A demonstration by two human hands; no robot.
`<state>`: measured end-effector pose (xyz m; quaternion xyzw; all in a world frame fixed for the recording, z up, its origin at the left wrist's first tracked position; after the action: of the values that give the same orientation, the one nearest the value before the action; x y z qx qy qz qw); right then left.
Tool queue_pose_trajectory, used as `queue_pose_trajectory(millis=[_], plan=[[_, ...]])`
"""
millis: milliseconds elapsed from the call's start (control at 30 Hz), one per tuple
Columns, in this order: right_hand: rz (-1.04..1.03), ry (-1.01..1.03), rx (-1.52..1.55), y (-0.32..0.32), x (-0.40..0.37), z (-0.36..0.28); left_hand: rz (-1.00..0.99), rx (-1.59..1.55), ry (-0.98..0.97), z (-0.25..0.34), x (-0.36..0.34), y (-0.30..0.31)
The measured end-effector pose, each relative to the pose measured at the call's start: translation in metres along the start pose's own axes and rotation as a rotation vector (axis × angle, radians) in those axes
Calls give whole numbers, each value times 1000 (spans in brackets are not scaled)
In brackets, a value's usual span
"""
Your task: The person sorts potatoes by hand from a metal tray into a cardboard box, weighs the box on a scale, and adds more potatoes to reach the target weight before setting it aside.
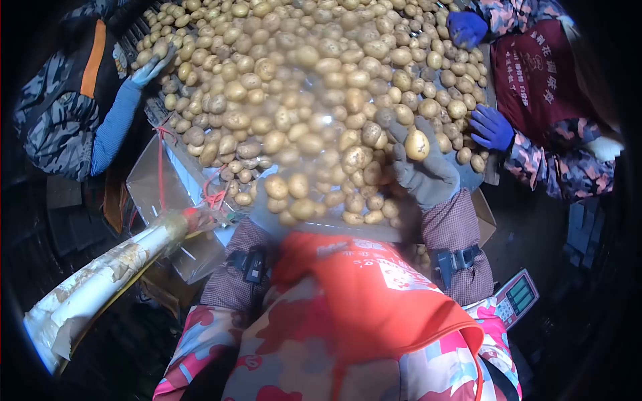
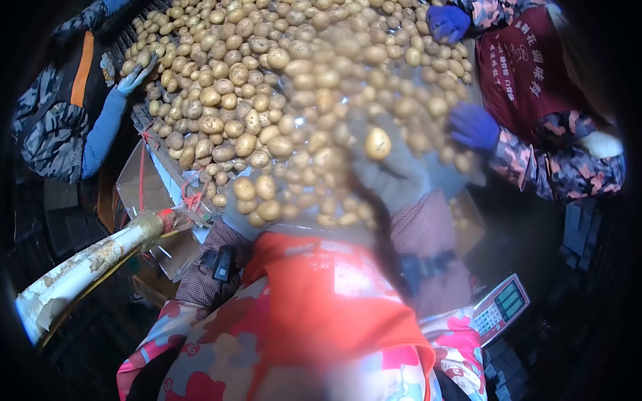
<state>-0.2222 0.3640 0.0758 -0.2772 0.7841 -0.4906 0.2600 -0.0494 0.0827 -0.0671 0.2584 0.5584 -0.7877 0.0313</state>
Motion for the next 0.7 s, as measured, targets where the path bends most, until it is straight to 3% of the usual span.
queue_pose_trajectory(millis=[67,133,267,333,433,467,567,600,667,700], plan=[[-96,-5,118,-1,-3,2,120,15,3,4,-3,-36],[-138,10,238,-5,0,5,62,25,31,8,-3,-44],[19,13,-154,-3,6,9,-260,11,120,7,4,42],[25,24,-235,0,17,13,-234,-23,194,12,3,43],[-22,21,-285,4,24,12,-82,-34,283,22,-2,-8],[-59,42,-303,0,29,12,-140,23,266,25,-3,-18],[168,17,-225,-5,40,7,-412,-14,95,32,-9,-63],[37,168,-1096,-16,46,3,-502,-66,42,29,-8,-70],[205,-65,-878,5,82,-12,-643,-169,-31,25,-8,-80],[292,-86,-1051,6,100,-15,-679,-195,-48,25,-11,-81]])
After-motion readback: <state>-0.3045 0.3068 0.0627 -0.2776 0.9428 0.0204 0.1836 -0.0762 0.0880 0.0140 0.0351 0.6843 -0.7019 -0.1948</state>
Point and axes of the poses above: each hand's wrist, its own x-axis towards the middle knuckle, its own y-axis out of the back of the hand, z = x × y, the point moved 5 cm from there along x, towards the middle knuckle, and after that the axes turned 12 degrees about -z, right-handed, at the moved point
